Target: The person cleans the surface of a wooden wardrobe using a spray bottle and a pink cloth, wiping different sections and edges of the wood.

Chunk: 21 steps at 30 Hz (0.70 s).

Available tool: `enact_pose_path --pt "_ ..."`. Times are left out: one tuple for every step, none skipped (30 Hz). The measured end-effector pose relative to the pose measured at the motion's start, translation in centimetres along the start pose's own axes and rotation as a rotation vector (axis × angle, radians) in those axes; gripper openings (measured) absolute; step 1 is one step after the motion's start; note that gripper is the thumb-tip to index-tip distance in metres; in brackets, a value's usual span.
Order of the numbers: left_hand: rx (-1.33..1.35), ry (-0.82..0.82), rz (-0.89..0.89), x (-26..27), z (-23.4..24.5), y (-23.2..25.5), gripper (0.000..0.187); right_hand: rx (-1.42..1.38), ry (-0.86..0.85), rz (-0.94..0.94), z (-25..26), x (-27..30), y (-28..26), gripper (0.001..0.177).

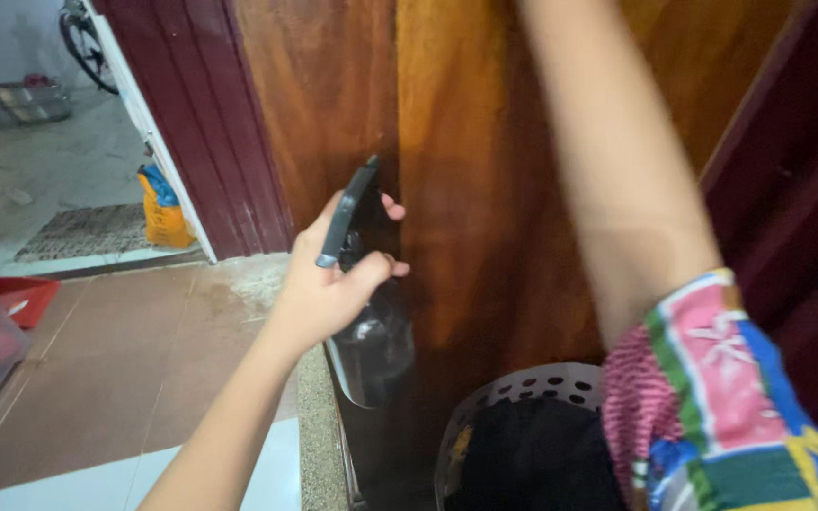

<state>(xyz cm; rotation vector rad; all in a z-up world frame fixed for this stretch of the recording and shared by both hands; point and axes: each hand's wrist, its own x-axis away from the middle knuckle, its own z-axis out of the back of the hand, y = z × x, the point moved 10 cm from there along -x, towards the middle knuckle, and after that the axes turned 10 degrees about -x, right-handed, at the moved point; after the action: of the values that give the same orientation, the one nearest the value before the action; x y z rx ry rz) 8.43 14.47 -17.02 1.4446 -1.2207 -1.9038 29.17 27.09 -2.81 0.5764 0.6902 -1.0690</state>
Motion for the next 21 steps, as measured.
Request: enact_pose_path --pt "-0.005 0.007 -0.018 0.3 0.1 0.0 0.052 0.0 0.038 -0.047 -0.2 0.6 2.5 0.064" --pt "-0.01 0.013 -0.036 0.6 0.2 0.1 0.052 -0.002 0.081 -0.088 -0.3 1.1 4.3 0.063" --pt "-0.013 0.007 -0.049 0.8 0.1 -0.1 0.053 0.002 0.127 -0.139 -0.5 2.0 5.8 0.063" --pt "-0.015 0.016 -0.012 1.0 0.3 -0.7 0.053 0.006 0.171 -0.191 0.1 2.5 7.5 0.063" --pt "-0.017 0.016 0.02 1.1 0.4 -1.0 0.053 0.019 0.222 -0.234 1.4 3.3 10.0 0.062" --pt "-0.019 0.016 0.052 1.3 0.4 -1.3 0.053 0.033 0.273 -0.273 2.9 4.3 13.1 0.062" --pt "-0.027 0.01 0.002 1.4 0.3 -0.8 0.051 0.049 0.319 -0.311 4.2 5.9 16.5 0.062" --pt "-0.034 0.005 -0.047 1.5 0.2 -0.2 0.048 0.063 0.365 -0.344 5.5 7.6 20.1 0.061" --pt "-0.04 0.001 -0.098 1.6 0.0 0.3 0.046 0.079 0.417 -0.366 6.7 9.4 23.1 0.061" --pt "-0.032 -0.008 -0.085 1.9 -0.2 0.3 0.047 0.093 0.462 -0.391 7.4 11.8 24.8 0.061" --pt "-0.022 -0.016 -0.07 2.4 -0.3 0.4 0.048 0.106 0.5 -0.404 8.0 14.1 25.8 0.06" --pt "-0.012 -0.024 -0.055 2.8 -0.4 0.6 0.049 0.113 0.535 -0.418 7.8 16.2 26.0 0.06" --pt "-0.013 -0.03 -0.071 3.5 -0.6 1.0 0.048 0.122 0.564 -0.439 7.2 18.4 25.6 0.06" --pt "-0.014 -0.037 -0.086 4.1 -0.8 1.3 0.047 0.129 0.584 -0.456 5.8 20.3 24.3 0.059" --pt "-0.018 -0.038 -0.106 4.5 -0.9 1.6 0.047 0.201 0.551 -0.609 3.8 21.8 23.7 0.06" --pt "0.003 -0.057 -0.065 4.8 -1.0 1.3 0.048 0.267 0.512 -0.759 1.7 22.9 22.3 0.062" --pt "0.024 -0.071 -0.027 5.3 -1.0 1.1 0.049 0.301 0.502 -0.725 -0.1 23.0 18.7 0.064" --pt "0.045 -0.084 0.011 5.8 -1.1 0.9 0.05 0.334 0.491 -0.691 -1.5 22.8 14.7 0.066" --pt "0.05 -0.089 0.023 5.9 -1.1 0.8 0.05 0.346 0.427 -0.608 -2.8 21.5 10.7 0.072" --pt "0.055 -0.094 0.034 6.1 -1.3 0.7 0.05 0.358 0.364 -0.525 -3.4 19.8 7.2 0.077" --pt "0.057 -0.098 0.043 6.1 -1.3 0.6 0.05 0.294 0.374 -0.305 -3.2 17.3 2.9 0.078"
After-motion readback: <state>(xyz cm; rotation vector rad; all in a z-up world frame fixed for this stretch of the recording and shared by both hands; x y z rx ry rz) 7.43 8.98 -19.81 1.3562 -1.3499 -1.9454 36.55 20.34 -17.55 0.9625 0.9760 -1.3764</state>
